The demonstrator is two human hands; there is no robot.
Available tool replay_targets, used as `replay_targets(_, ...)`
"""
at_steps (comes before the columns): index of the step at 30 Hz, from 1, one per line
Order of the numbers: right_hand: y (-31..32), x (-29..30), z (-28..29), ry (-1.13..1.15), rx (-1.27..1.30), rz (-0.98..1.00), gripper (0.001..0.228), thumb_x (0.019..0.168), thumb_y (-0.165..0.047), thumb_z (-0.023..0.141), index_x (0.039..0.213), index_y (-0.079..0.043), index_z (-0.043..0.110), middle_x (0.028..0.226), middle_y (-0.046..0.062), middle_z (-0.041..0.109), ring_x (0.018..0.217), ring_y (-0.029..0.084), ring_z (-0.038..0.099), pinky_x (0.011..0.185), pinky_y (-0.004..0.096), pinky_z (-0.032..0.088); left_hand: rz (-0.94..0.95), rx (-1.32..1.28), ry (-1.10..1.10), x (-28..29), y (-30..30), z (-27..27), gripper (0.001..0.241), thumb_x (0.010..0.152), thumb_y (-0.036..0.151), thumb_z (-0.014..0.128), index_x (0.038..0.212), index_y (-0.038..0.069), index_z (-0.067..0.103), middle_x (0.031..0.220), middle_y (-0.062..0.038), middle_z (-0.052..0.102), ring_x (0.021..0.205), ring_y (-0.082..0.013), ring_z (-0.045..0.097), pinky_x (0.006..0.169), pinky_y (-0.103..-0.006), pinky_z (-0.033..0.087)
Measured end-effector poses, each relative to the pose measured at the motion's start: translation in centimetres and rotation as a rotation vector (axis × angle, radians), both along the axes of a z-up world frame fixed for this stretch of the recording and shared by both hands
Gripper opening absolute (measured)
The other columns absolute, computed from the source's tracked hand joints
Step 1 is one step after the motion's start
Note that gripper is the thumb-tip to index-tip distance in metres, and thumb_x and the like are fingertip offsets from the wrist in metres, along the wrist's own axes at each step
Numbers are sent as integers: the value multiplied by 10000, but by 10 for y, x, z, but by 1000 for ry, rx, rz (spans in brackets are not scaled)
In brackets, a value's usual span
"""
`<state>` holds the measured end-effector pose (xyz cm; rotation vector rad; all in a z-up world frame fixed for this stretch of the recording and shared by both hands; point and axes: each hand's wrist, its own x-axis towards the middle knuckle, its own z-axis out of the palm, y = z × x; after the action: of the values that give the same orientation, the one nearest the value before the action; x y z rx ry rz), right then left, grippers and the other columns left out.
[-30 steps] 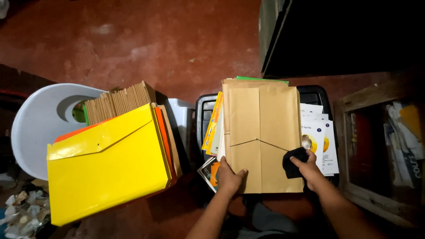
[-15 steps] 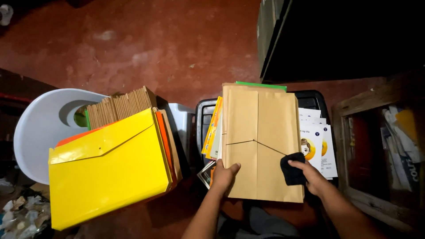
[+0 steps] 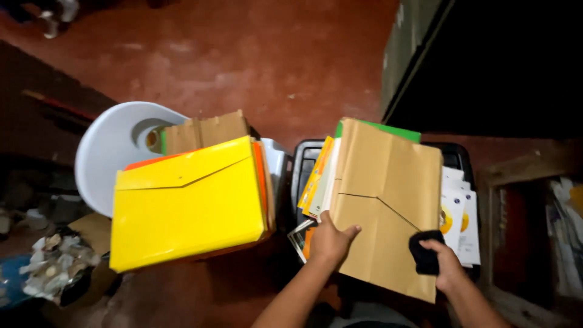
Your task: Cleaning and dusting various folders and envelopes in an archive or storage room.
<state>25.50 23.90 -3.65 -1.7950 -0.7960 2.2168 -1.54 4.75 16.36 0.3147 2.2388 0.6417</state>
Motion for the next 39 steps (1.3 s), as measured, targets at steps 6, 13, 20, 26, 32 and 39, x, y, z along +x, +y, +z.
replay_targets(6,3,2,-24,89,23,-23,253,846,-220,644,1049,-69,650,868,92,652,628,239,530,540,368,413,-77,59,45,-16,-16,61,717,869,440,774,1349,39,422,1095,-232,704,946,-407,721,824,-494,563)
replay_targets(13,-20,-73,59,196,212,-19,296,860,-190,629,1123,-57,654,932,98,671,693,228,574,577,342,441,-10,258,203,-58,-56,105,703,797,405,814,1318,54,498,1113,-213,713,973,-397,715,829,-463,559)
replay_targets(20,-129,-182,188,218,416,-30,290,874,-134,631,1157,-79,598,960,109,642,759,240,577,620,377,453,53,295,278,-131,-147,158,690,782,397,814,1323,50,564,1135,-189,735,992,-347,735,870,-427,580)
replay_targets(26,-234,-259,209,259,366,-32,296,858,-149,653,1136,-53,618,925,150,659,700,289,587,559,427,469,27,285,407,-207,-245,172,710,753,432,804,1349,105,600,1167,-179,738,1019,-377,710,886,-436,561)
replay_targets(32,-349,-316,261,175,225,-151,422,816,-97,657,1212,-19,534,960,205,642,715,351,596,545,479,487,-102,148,531,-276,-310,174,770,770,582,741,1323,62,615,1143,-200,734,1021,-386,708,880,-455,550)
replay_targets(39,-430,-339,290,214,171,257,450,948,-211,616,1274,98,639,1098,223,706,908,276,645,799,376,540,-235,14,649,-340,-343,192,456,967,401,539,1386,228,590,1174,-120,733,1056,-352,690,890,-474,513)
